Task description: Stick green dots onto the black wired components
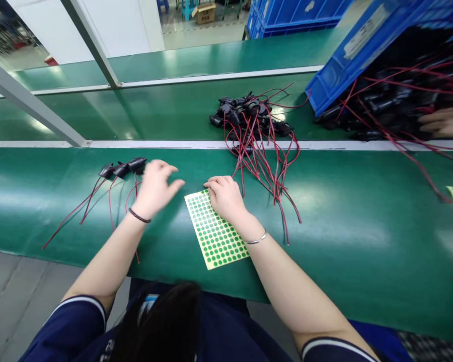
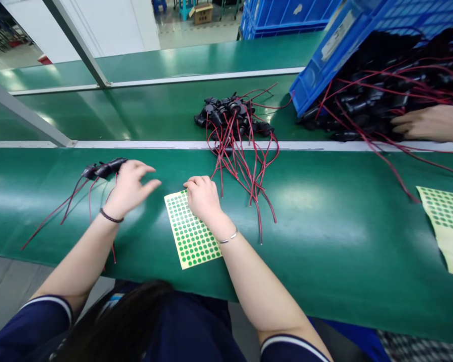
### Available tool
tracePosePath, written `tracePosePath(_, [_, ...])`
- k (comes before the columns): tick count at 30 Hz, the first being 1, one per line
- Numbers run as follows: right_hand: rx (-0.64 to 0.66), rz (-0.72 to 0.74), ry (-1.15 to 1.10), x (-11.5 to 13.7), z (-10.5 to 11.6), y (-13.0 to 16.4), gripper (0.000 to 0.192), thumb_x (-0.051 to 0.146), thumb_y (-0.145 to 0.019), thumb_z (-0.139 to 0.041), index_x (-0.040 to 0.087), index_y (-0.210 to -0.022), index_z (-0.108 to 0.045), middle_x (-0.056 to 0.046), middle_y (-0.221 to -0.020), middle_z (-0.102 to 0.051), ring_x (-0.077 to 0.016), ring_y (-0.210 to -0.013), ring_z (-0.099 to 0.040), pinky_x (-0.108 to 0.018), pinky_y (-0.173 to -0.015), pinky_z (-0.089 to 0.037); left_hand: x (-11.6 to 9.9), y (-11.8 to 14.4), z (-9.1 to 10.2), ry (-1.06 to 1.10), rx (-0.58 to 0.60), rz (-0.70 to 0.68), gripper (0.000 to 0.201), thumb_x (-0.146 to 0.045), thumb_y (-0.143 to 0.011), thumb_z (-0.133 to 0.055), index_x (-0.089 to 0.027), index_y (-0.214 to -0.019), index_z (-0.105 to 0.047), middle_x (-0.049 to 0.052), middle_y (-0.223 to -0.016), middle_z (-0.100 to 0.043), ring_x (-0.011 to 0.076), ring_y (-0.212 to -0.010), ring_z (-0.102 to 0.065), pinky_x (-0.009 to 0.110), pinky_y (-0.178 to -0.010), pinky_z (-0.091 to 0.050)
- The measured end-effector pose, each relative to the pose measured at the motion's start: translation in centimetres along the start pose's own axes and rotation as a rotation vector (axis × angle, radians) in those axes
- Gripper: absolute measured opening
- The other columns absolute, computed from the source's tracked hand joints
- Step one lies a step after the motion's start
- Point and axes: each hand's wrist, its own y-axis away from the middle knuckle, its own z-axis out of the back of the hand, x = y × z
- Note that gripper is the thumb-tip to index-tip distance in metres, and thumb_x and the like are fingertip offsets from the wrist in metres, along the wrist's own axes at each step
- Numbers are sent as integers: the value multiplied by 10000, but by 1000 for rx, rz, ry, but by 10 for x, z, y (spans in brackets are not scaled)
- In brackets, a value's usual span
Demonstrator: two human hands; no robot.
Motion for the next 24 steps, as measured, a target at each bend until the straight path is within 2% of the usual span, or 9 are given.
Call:
tracePosePath(2, [30, -5, 17, 1, 2, 1, 260, 159, -922, -508, 205, -1019, -744, -111, -1094, -721, -300, -1040, -549, -449, -846, -443, -26, 9, -23, 52, 215, -53, 426, -470, -755, -749, -162, -1024, -635, 137, -1128, -570, 323, -1100, -533, 499, -994, -448])
tracePosePath(5, [70, -8, 40, 4, 5, 2, 254, 172, -926, -515, 202, -1059, -729, -110, -1110, -712, -294, -1047, -552, -451, -872, -431, -48, 19, -48, 13, 320, 1, 430, -410, -723, -794, -145, -996, -595, 139, -1111, -559, 327, -1092, -524, 491, -944, -470])
tracePosePath(9, [125, 27, 50, 9, 9, 2, 251, 208, -939, -517, 220, -1104, -705, -98, -1122, -710, -286, -1058, -558, -450, -901, -399, -48, 24, -57, 39, 320, 19, 281, -281, -758, -757, -174, -899, -539, 108, -1056, -563, 297, -1056, -525, 458, -910, -475])
tracePosePath(13, [169, 77, 0, 10, 12, 2, 240, 216, -943, -520, 222, -1114, -689, -90, -1071, -734, -277, -1051, -577, -444, -936, -382, -39, 24, -57, 182, 292, 48, 280, -231, -739, -754, -207, -832, -491, 63, -945, -585, 267, -965, -559, 445, -887, -476])
tracePosePath(19, [172, 114, -70, 6, 13, 0, 231, 215, -930, -552, 211, -1123, -680, -89, -988, -731, -270, -1002, -603, -432, -930, -415, -35, 26, -60, 457, 259, 167, 354, -105, -723, -711, -230, -974, -495, 18, -901, -643, 216, -898, -639, 381, -839, -503])
tracePosePath(24, [95, 144, -91, 4, 13, 0, 224, 251, -957, -517, 210, -1105, -680, -95, -952, -725, -271, -979, -606, -434, -927, -448, -36, 25, -55, 611, 224, 262, 344, -103, -760, -669, -235, -1023, -489, 9, -913, -693, 192, -904, -677, 358, -858, -501])
